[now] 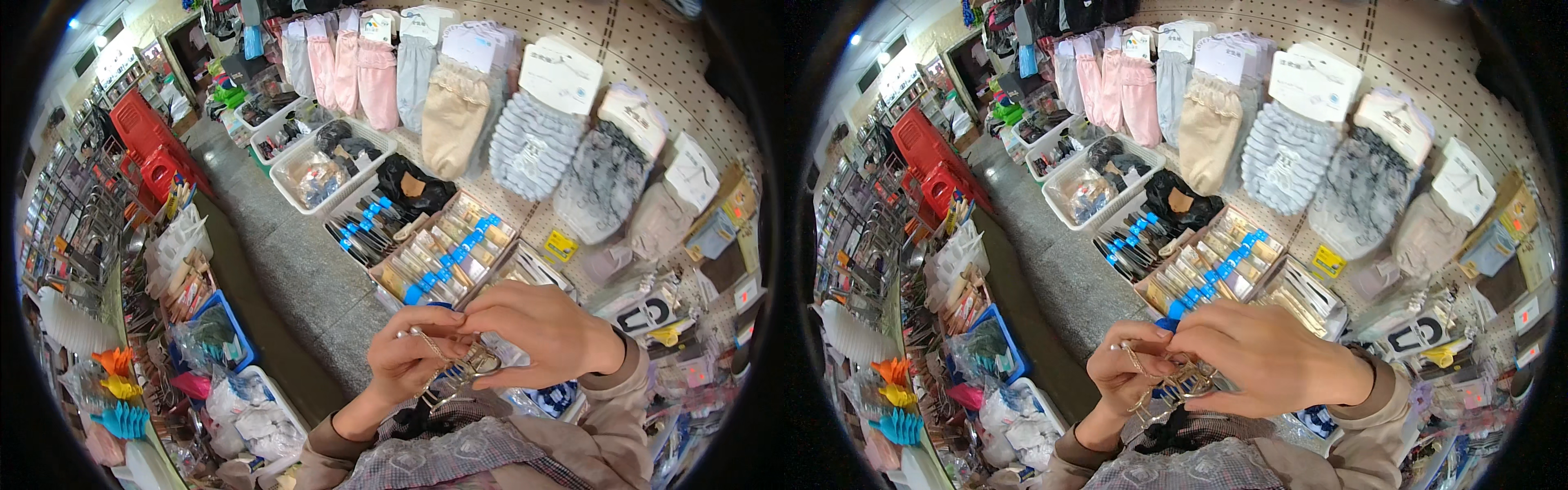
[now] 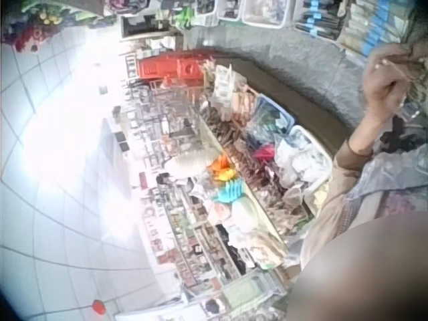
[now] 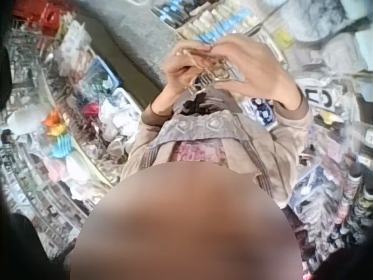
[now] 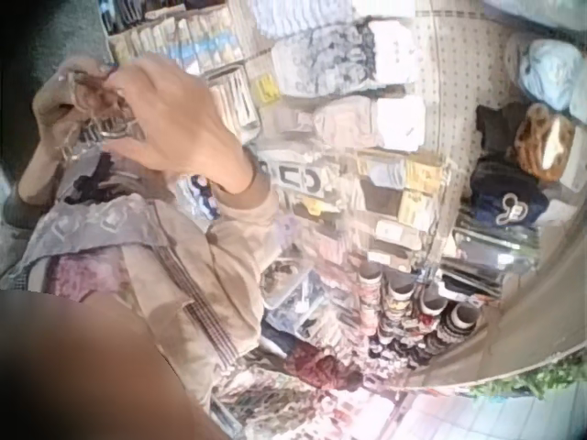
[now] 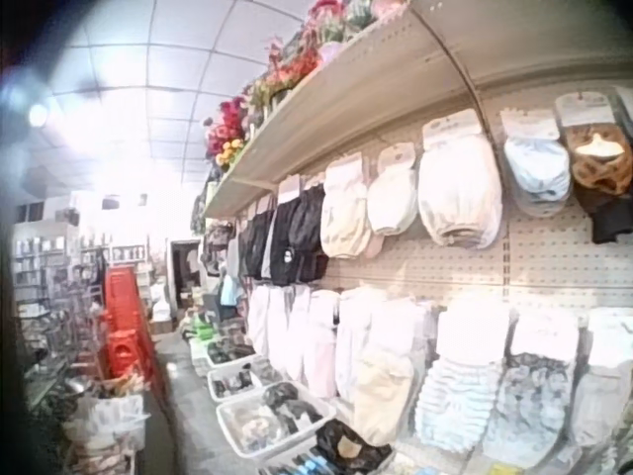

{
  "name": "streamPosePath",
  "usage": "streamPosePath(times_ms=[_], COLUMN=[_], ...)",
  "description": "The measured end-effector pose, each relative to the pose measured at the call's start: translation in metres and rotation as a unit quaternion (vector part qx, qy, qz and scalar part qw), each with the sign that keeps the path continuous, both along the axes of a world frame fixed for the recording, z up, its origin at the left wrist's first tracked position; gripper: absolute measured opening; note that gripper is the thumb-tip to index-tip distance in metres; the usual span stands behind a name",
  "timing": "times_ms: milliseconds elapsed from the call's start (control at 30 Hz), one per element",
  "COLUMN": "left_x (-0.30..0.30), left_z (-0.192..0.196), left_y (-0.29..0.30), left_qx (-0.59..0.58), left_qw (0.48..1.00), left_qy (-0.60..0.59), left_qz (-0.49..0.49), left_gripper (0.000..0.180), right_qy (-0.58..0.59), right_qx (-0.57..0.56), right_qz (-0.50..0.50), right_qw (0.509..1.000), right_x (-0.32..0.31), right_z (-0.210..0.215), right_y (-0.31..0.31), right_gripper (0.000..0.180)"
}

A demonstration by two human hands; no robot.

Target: The person assembles a decorative keychain by attaching small charms to a metal ring using a blue plastic tool. They repeatedly open and close the ring, add charms, and adjust the assembly while standing in a retail store aisle.

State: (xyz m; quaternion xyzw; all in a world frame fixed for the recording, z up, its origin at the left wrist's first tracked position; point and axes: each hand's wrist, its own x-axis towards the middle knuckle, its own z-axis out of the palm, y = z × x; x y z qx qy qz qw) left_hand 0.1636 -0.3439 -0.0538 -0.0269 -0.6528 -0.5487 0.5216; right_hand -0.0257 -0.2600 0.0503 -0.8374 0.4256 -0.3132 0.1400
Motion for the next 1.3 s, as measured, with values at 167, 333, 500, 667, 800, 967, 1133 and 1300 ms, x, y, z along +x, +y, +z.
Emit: streamPosePath(times_ms=[167,333,500,667,800,967,1133,1300], left_x=[-0.02,-0.039,-0.046,-0.052,-0.065,-0.078,-0.084,-0.082], left_z=[0.003,0.007,0.002,0.003,0.009,0.018,0.025,0.031], left_y=[-0.057,-0.104,-0.134,-0.149,-0.164,-0.182,-0.193,-0.194], left_qx=[-0.003,-0.017,-0.024,0.156,0.277,0.348,0.35,0.315], left_qw=[0.999,1.0,0.997,0.986,0.951,0.864,0.819,0.777], left_qy=[0.038,0.013,-0.065,-0.037,-0.101,-0.105,-0.132,-0.128], left_qz=[-0.012,0.003,0.042,0.031,-0.093,-0.347,-0.436,-0.53], left_gripper=[0.012,0.018,0.038,0.065,0.062,0.09,0.1,0.096], right_qy=[0.047,0.081,0.113,0.077,0.056,0.085,0.098,0.052], right_qx=[0.029,0.097,0.161,0.255,0.269,0.327,0.413,0.433], right_qz=[0.033,0.065,0.022,-0.082,-0.184,-0.289,-0.329,-0.309], right_qw=[0.998,0.99,0.98,0.961,0.944,0.896,0.843,0.845], right_x=[-0.016,-0.04,-0.054,-0.069,-0.069,-0.056,-0.042,-0.029], right_z=[0.009,0.023,0.033,0.055,0.072,0.091,0.103,0.102], right_y=[-0.066,-0.114,-0.141,-0.163,-0.175,-0.18,-0.173,-0.159], right_gripper=[0.046,0.044,0.043,0.043,0.045,0.061,0.066,0.063])
